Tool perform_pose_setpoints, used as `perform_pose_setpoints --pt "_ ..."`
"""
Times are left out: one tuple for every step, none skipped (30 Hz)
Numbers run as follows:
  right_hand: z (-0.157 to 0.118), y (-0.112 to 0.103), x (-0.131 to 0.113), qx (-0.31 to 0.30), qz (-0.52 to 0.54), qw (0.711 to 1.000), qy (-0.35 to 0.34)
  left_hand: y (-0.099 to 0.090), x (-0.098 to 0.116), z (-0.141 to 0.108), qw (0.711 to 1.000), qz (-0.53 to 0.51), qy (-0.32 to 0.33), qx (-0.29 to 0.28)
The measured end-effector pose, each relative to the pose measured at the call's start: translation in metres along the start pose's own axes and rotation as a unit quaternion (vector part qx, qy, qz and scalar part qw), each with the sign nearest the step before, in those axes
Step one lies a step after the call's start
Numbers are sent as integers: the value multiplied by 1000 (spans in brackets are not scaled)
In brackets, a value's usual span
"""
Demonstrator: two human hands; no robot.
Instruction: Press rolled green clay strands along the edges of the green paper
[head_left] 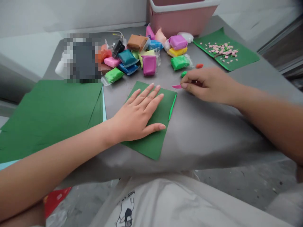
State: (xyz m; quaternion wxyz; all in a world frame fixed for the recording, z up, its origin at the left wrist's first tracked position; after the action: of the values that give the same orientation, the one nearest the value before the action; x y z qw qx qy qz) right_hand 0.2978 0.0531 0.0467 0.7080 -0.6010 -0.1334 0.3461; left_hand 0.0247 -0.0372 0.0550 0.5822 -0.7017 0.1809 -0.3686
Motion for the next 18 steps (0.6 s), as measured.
perform_pose_setpoints --pt "-2 1 -2 18 -5 1000 -14 6 -3 8 1000 -4 2 -21" --pt "-5 1 -3 32 -9 999 -26 10 -5 13 999 -9 -3 -40" --pt "-8 1 -5 45 -13 998 -32 13 -6 17 998 -13 -12 -57" --pt "-11 1 -7 54 -14 998 -30 14 -7 18 997 -16 -22 -69" --pt "-14 1 -8 64 -14 998 -21 14 -6 18 996 -17 -33 -78" --pt "-17 0 -10 75 -10 997 -10 14 -4 16 995 -15 -44 -83" --pt "-20 0 -12 82 -4 997 -3 13 -2 14 995 -12 -53 -87" --pt "-23 1 -14 87 3 996 -5 12 1 10 994 -7 -63 -88" --pt "-25 2 -17 93 8 996 -13 11 3 7 994 -4 -70 -88" --pt "-26 3 -19 102 12 994 -25 10 5 4 994 -1 -74 -85" --pt "-28 4 -21 112 16 993 -40 9 6 2 994 0 -75 -80" --pt "-28 5 -23 120 22 991 -52 8 8 0 994 3 -73 -76" --pt "-29 6 -24 125 29 990 -61 7 8 -1 995 5 -70 -72" --pt "-29 7 -25 125 37 989 -63 5 8 -1 995 9 -66 -69" --pt "-30 8 -25 125 45 989 -65 4 7 0 996 12 -61 -66" --pt "-30 8 -26 125 52 988 -68 4 6 0 997 15 -54 -62" --pt "-31 8 -27 126 56 988 -70 3 5 1 997 15 -46 -57" --pt "-32 7 -28 129 59 987 -75 4 3 1 998 14 -36 -50"
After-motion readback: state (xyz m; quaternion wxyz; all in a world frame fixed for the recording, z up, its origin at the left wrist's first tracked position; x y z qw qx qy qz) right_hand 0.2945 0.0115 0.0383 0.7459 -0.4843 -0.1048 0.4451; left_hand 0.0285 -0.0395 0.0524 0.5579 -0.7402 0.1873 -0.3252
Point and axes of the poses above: each hand's wrist, its own z-axis towards the middle knuckle, its own y-axis out of the palm, x = y × z, the point moved 4 cm from there along z, towards the middle knuckle, and after that the axes turned 7 degrees about -z, right-handed, at the moved point
